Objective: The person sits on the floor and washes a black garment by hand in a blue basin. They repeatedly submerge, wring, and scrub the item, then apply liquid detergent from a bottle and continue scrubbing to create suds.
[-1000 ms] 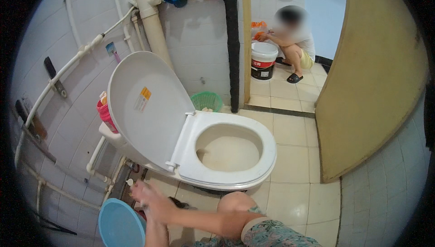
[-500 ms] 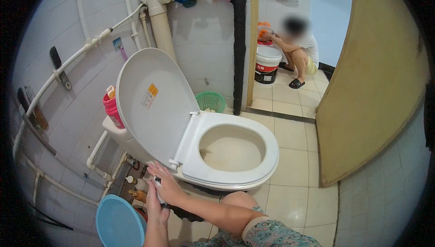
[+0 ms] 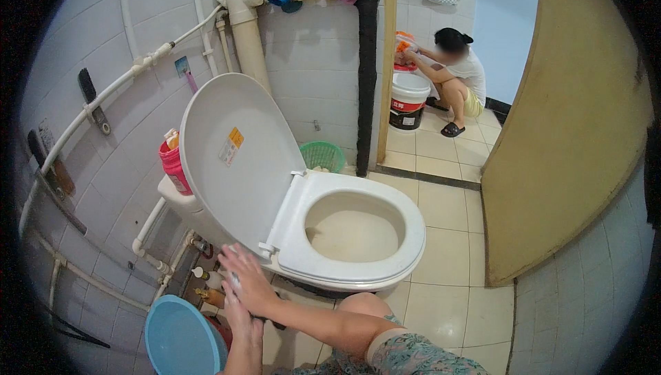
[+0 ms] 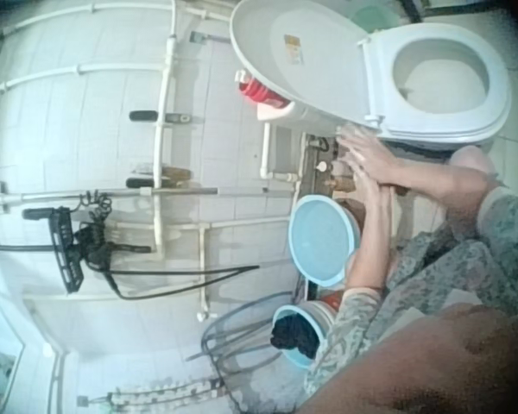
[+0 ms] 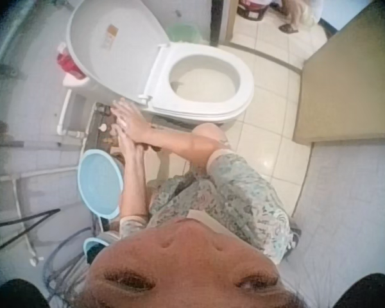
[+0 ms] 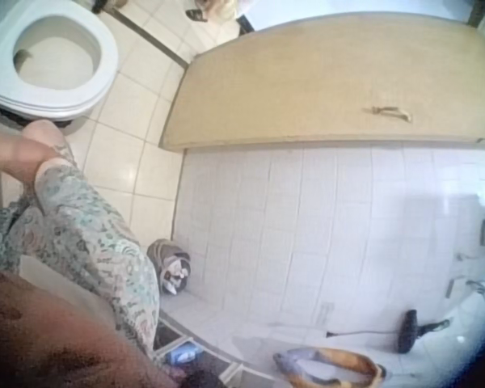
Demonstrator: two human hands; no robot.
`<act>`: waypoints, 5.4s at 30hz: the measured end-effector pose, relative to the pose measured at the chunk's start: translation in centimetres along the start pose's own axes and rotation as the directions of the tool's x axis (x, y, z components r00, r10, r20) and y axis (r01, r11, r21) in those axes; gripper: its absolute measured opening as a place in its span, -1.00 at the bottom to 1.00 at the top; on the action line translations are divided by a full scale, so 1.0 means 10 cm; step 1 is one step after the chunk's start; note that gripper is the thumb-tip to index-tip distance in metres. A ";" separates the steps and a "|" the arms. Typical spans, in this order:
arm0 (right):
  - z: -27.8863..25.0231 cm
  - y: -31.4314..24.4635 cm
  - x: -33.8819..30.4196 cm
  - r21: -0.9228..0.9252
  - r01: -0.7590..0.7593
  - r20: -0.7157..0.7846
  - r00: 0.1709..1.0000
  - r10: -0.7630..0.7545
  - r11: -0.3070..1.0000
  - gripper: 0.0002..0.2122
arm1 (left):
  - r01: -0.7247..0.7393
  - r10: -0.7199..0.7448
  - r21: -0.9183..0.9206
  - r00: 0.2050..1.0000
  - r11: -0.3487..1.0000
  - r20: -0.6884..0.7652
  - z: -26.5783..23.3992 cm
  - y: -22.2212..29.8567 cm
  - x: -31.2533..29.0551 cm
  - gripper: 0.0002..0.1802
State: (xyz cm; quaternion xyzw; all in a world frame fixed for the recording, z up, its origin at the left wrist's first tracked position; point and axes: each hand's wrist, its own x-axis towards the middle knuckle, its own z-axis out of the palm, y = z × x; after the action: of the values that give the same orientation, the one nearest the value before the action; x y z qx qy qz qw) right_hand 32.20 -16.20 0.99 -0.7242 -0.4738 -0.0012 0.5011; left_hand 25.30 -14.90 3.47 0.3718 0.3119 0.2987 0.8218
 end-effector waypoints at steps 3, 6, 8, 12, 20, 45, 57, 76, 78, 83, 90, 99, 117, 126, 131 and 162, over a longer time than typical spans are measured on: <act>0.05 -0.14 -0.18 0.091 0.152 0.216 0.962 -0.169 0.984 -0.58 | -0.126 0.129 -0.033 0.987 0.991 0.094 -0.14 -0.03 0.13 -0.41; -0.06 -0.15 -0.14 0.119 0.031 0.152 0.987 -0.049 0.992 -0.59 | -0.053 0.053 -0.009 0.999 0.999 0.010 -0.22 0.15 0.18 -0.43; -0.41 -0.22 0.03 0.253 -0.398 0.310 0.897 0.316 0.882 -0.60 | -0.005 0.005 0.003 0.998 1.000 -0.056 -0.30 0.29 0.20 -0.44; -0.09 0.05 -0.06 0.189 -0.352 0.458 0.857 0.234 0.917 -0.61 | -0.036 0.032 -0.044 0.994 0.998 -0.102 -0.50 0.45 0.34 -0.45; 0.18 0.37 -0.17 0.390 -0.229 0.516 0.857 -0.006 0.892 -0.75 | -0.163 0.146 -0.259 0.986 0.952 -0.081 -0.87 0.77 0.51 -0.34; 0.08 -0.17 -0.23 0.228 0.202 0.218 0.943 -0.252 0.953 -0.54 | -0.173 0.222 -0.277 0.962 0.945 0.159 -0.58 -0.18 0.43 -0.51; 0.02 -0.23 -0.28 0.251 0.177 0.178 0.958 -0.225 0.952 -0.65 | -0.131 0.216 -0.326 0.947 0.936 0.239 -0.96 -0.43 0.62 -0.41; 0.07 -0.15 -0.30 0.171 0.130 0.167 0.973 -0.159 0.977 -0.61 | -0.041 0.058 -0.107 0.986 0.993 0.158 -0.36 -0.17 0.34 -0.45; 0.06 -0.20 -0.34 0.140 0.213 0.194 0.952 -0.237 0.967 -0.61 | -0.122 0.167 -0.235 0.969 0.964 0.182 -0.48 -0.15 0.40 -0.45; 0.06 0.10 -0.06 0.199 -0.070 0.164 0.986 0.037 0.977 -0.63 | 0.011 -0.007 -0.028 0.989 1.000 0.146 -0.32 -0.20 0.22 -0.45; 0.08 -0.19 -0.33 0.198 0.151 0.188 0.964 -0.189 0.968 -0.63 | -0.100 0.134 -0.194 0.976 0.976 0.170 -0.38 -0.19 0.34 -0.44; -0.05 -0.29 -0.33 0.282 0.214 0.201 0.940 -0.276 0.935 -0.64 | -0.073 0.096 -0.139 0.981 0.988 0.167 -0.31 -0.18 0.27 -0.45; 0.06 -0.27 -0.38 0.168 0.089 0.247 0.960 -0.130 0.982 -0.56 | -0.063 0.091 -0.176 0.984 0.982 0.153 -0.38 -0.07 0.34 -0.42; 0.05 0.47 0.12 0.719 -0.366 0.340 0.927 0.160 0.591 -0.68 | 0.065 -0.045 -0.099 0.980 0.993 0.192 -0.13 0.09 0.15 -0.49; -0.08 0.05 0.02 0.876 -0.117 0.078 0.992 0.103 0.467 -0.68 | 0.114 -0.077 -0.174 0.975 0.978 0.207 -0.49 0.22 0.42 -0.51; 0.21 0.16 -0.13 0.555 -0.409 0.306 0.910 0.280 0.725 -0.59 | 0.037 -0.037 0.019 0.999 0.999 0.005 -0.30 -0.14 0.25 -0.55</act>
State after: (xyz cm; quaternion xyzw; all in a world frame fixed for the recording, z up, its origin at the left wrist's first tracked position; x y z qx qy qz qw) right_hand 31.61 -15.67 -1.83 -0.5963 -0.3533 0.3173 0.6473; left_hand 25.03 -12.59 0.05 0.3744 0.3193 0.2793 0.8245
